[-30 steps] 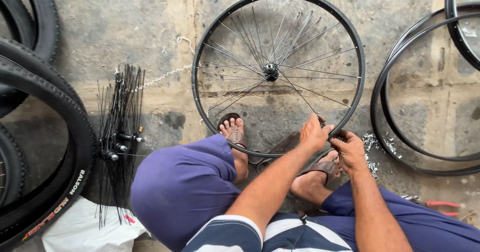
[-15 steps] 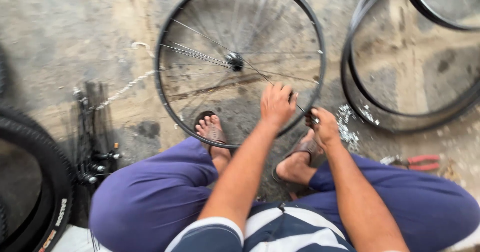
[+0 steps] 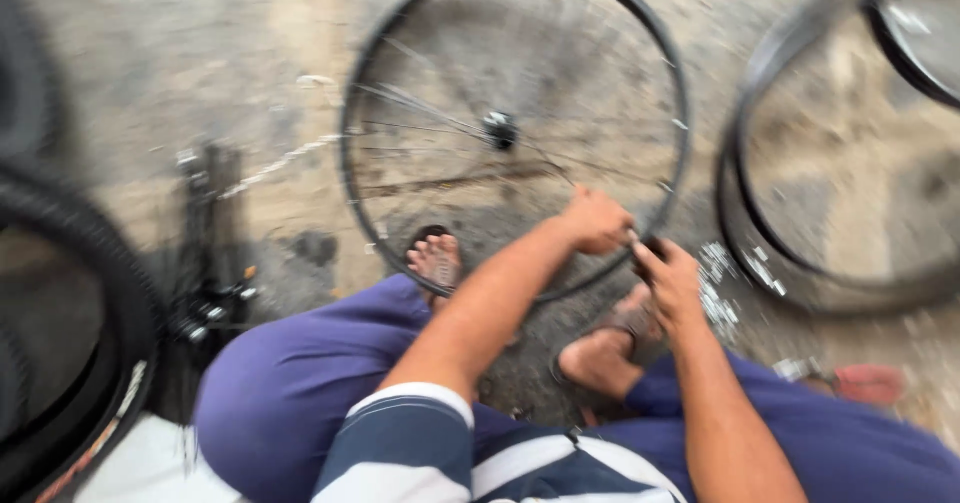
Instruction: The person sits on the floor and laces a bicycle wheel by hand. They insert spokes into the hub and rim, then secure them with nipples. The person occasionally rotates the wheel to access different sections.
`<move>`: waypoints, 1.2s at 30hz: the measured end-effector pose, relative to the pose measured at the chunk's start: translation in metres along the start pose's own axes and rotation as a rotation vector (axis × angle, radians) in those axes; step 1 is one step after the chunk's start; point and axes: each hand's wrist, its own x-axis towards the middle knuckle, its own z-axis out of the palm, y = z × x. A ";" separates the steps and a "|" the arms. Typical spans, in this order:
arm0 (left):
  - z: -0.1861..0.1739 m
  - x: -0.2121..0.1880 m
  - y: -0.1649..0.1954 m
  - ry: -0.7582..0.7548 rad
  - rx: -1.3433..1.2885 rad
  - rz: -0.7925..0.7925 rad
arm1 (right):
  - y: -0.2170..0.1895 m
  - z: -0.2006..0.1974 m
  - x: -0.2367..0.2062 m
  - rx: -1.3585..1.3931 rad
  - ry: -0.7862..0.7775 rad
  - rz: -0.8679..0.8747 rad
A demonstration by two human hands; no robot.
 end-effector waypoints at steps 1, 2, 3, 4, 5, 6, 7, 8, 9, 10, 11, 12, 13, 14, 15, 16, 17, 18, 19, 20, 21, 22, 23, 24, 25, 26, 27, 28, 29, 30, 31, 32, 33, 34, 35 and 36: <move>0.002 0.002 -0.002 0.002 0.015 -0.009 | 0.002 0.001 0.001 -0.037 0.008 0.007; 0.004 0.003 -0.002 0.011 -0.011 -0.017 | 0.003 0.000 0.003 -0.024 -0.003 0.003; 0.006 0.004 -0.002 0.022 -0.035 -0.023 | 0.005 0.000 0.005 -0.009 -0.013 0.001; 0.006 0.005 -0.001 0.058 0.003 -0.018 | 0.008 -0.001 0.007 0.029 -0.017 0.015; 0.006 0.005 -0.001 0.094 0.044 -0.012 | 0.010 -0.002 0.011 0.067 -0.021 0.029; 0.005 0.004 -0.001 0.065 0.057 -0.023 | 0.013 -0.001 0.015 0.123 -0.046 0.028; 0.004 0.004 0.002 0.038 0.064 -0.029 | 0.015 -0.004 0.019 0.174 -0.067 0.030; 0.003 0.002 0.001 0.066 0.004 -0.031 | 0.018 -0.006 0.022 0.182 -0.069 0.022; 0.001 0.002 0.001 0.093 -0.053 -0.027 | 0.021 -0.008 0.026 0.193 -0.066 0.014; -0.001 0.002 0.001 0.097 -0.064 -0.035 | 0.024 -0.009 0.029 0.206 -0.055 0.010; -0.003 0.002 0.003 0.096 -0.079 -0.036 | 0.027 -0.011 0.031 0.221 -0.046 0.008; -0.004 0.002 0.004 0.092 -0.093 -0.034 | 0.029 -0.013 0.033 0.238 -0.033 0.008; -0.004 0.002 0.004 0.076 -0.069 -0.043 | 0.030 -0.015 0.034 0.255 -0.017 0.007; -0.005 0.002 0.004 0.058 -0.046 -0.049 | 0.031 -0.016 0.034 0.263 -0.025 0.000; -0.005 0.003 0.005 0.041 -0.025 -0.052 | 0.031 -0.017 0.035 0.269 -0.032 -0.006; -0.004 0.003 0.006 0.055 -0.063 -0.048 | 0.031 -0.017 0.035 0.274 -0.042 -0.014; -0.004 0.003 0.006 0.074 -0.096 -0.044 | 0.030 -0.017 0.035 0.266 -0.032 -0.004; -0.005 0.004 0.005 0.091 -0.123 -0.039 | 0.029 -0.016 0.035 0.263 -0.019 0.003; -0.005 0.005 0.006 0.078 -0.121 -0.048 | 0.027 -0.015 0.034 0.261 -0.003 0.014; -0.006 0.006 0.006 0.064 -0.121 -0.058 | 0.025 -0.014 0.034 0.272 -0.007 0.010; -0.007 0.007 0.006 0.051 -0.122 -0.071 | 0.023 -0.013 0.034 0.282 -0.012 0.007; -0.008 0.007 0.006 0.043 -0.112 -0.067 | 0.021 -0.013 0.032 0.291 -0.015 0.006; -0.009 0.008 0.006 0.034 -0.105 -0.064 | 0.019 -0.012 0.031 0.285 -0.009 0.005; -0.010 0.007 0.006 0.028 -0.098 -0.061 | 0.018 -0.010 0.031 0.278 -0.004 0.003; -0.011 0.007 0.006 0.053 -0.126 -0.055 | 0.017 -0.009 0.031 0.273 0.004 -0.002; -0.011 0.006 0.006 0.077 -0.151 -0.046 | 0.015 -0.010 0.030 0.280 0.000 -0.003; -0.011 0.006 0.007 0.098 -0.176 -0.037 | 0.014 -0.011 0.030 0.290 -0.002 -0.004; -0.012 0.007 0.007 0.103 -0.162 -0.036 | 0.014 -0.011 0.030 0.300 -0.007 -0.005; -0.012 0.008 0.007 0.106 -0.147 -0.038 | 0.014 -0.011 0.032 0.324 -0.013 -0.011; -0.011 0.008 0.007 0.105 -0.137 -0.038 | 0.015 -0.012 0.032 0.346 -0.016 -0.013; -0.009 0.008 0.007 0.108 -0.138 -0.035 | 0.015 -0.014 0.032 0.362 -0.019 -0.012; -0.008 0.008 0.005 0.111 -0.142 -0.037 | 0.018 -0.014 0.032 0.358 -0.019 0.001; -0.006 0.008 0.004 0.116 -0.144 -0.039 | 0.020 -0.013 0.033 0.356 -0.021 0.012; -0.002 0.005 0.003 0.134 -0.139 -0.031 | 0.024 -0.010 0.035 0.358 -0.022 0.021; 0.001 0.002 0.001 0.153 -0.130 -0.019 | 0.027 -0.008 0.036 0.341 -0.019 0.067; 0.004 0.000 0.001 0.173 -0.125 -0.005 | 0.030 -0.006 0.036 0.321 -0.015 0.112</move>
